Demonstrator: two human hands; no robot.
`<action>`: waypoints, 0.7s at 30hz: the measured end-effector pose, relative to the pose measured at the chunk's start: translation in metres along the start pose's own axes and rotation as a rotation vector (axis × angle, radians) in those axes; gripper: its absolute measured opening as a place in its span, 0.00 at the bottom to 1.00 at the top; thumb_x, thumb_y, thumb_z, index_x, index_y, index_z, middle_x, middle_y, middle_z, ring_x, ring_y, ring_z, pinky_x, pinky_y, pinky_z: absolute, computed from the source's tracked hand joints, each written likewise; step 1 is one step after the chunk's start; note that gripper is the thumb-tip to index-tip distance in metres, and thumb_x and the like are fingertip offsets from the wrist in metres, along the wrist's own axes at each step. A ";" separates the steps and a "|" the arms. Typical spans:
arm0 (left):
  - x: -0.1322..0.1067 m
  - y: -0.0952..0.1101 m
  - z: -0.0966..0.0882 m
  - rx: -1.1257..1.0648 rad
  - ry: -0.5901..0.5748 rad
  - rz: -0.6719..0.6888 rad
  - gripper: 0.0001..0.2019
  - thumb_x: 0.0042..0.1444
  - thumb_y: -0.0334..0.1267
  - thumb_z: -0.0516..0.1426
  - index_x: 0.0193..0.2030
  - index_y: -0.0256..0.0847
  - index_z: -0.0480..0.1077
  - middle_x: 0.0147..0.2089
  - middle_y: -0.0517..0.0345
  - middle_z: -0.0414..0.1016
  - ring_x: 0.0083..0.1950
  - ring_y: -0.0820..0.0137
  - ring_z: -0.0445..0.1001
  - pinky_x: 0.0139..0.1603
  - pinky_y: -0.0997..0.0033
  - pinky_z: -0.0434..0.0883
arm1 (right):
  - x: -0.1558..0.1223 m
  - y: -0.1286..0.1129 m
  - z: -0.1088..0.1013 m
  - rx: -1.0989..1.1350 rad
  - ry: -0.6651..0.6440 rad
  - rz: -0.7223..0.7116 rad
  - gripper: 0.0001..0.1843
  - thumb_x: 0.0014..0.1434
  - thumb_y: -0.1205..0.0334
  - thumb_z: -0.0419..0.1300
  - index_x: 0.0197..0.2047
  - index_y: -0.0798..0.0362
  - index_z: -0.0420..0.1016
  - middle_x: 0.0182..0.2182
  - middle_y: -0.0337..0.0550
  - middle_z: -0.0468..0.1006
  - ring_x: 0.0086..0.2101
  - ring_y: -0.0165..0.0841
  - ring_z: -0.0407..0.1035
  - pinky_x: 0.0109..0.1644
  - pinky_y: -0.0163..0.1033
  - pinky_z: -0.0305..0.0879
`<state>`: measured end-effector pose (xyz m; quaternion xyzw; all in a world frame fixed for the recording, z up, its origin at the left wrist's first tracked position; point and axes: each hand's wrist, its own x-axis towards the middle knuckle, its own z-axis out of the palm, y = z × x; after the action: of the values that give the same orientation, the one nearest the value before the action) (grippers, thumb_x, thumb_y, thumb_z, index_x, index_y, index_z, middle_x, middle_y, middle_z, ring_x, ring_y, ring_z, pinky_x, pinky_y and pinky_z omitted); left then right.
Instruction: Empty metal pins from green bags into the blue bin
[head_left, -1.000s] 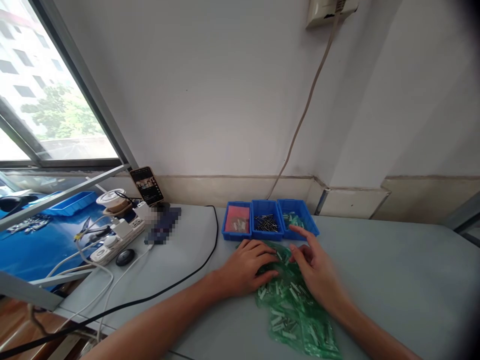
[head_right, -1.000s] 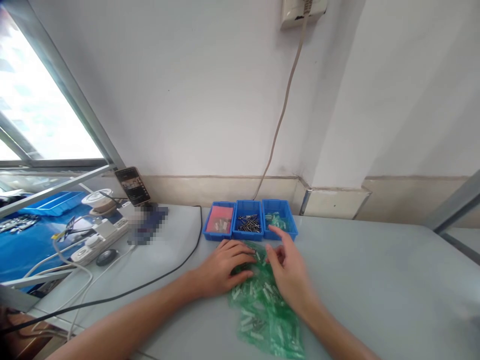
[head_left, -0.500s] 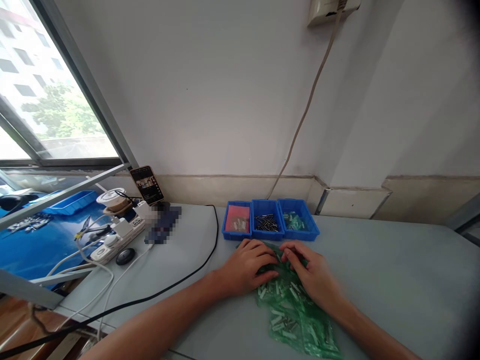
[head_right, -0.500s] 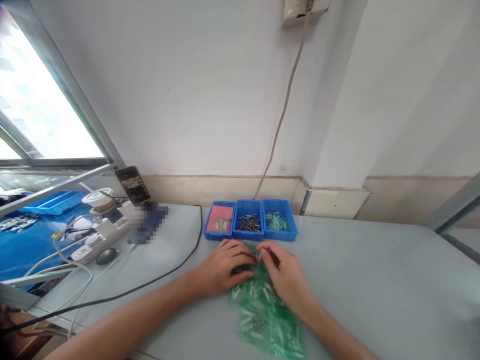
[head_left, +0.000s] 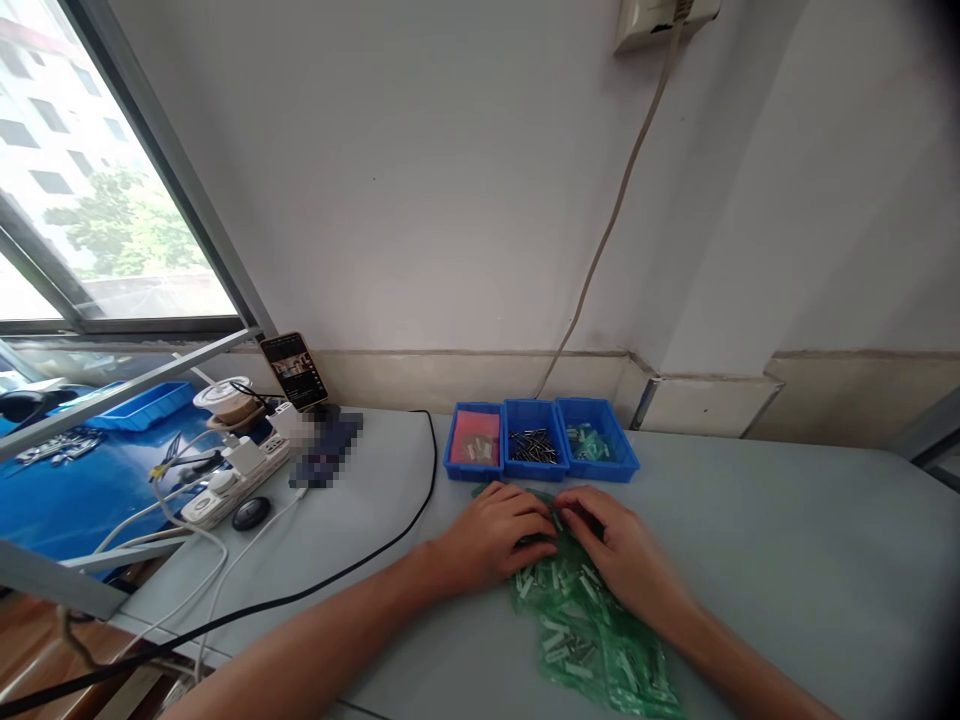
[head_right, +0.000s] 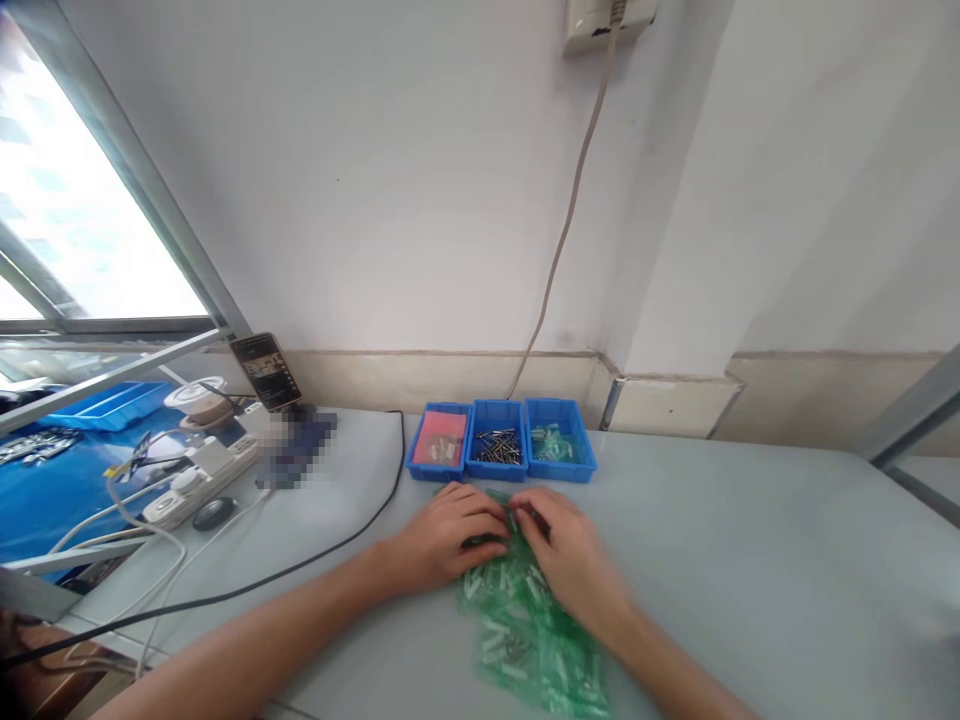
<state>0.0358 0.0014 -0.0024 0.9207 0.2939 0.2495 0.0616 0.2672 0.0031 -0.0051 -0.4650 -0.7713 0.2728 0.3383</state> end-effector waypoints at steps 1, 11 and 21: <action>0.000 0.000 0.000 0.001 0.000 0.000 0.13 0.74 0.47 0.56 0.50 0.41 0.77 0.52 0.54 0.81 0.53 0.65 0.76 0.51 0.65 0.65 | 0.000 0.000 0.000 -0.004 0.000 -0.006 0.13 0.71 0.57 0.53 0.46 0.48 0.79 0.46 0.46 0.83 0.46 0.43 0.76 0.53 0.48 0.70; 0.000 0.002 0.000 -0.054 0.032 -0.027 0.12 0.72 0.46 0.58 0.52 0.41 0.76 0.53 0.51 0.79 0.54 0.62 0.74 0.56 0.63 0.70 | 0.000 0.001 0.002 -0.050 0.000 -0.046 0.13 0.69 0.60 0.56 0.51 0.47 0.81 0.47 0.47 0.82 0.48 0.44 0.75 0.56 0.50 0.71; -0.001 0.002 0.001 -0.072 0.065 -0.048 0.11 0.74 0.44 0.56 0.47 0.39 0.76 0.51 0.50 0.78 0.53 0.62 0.74 0.57 0.61 0.71 | -0.001 0.000 0.001 -0.056 -0.006 -0.023 0.13 0.69 0.58 0.57 0.52 0.47 0.81 0.49 0.47 0.81 0.47 0.43 0.76 0.54 0.49 0.71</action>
<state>0.0366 -0.0005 -0.0035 0.9019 0.3086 0.2883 0.0912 0.2669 0.0020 -0.0054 -0.4646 -0.7848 0.2486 0.3262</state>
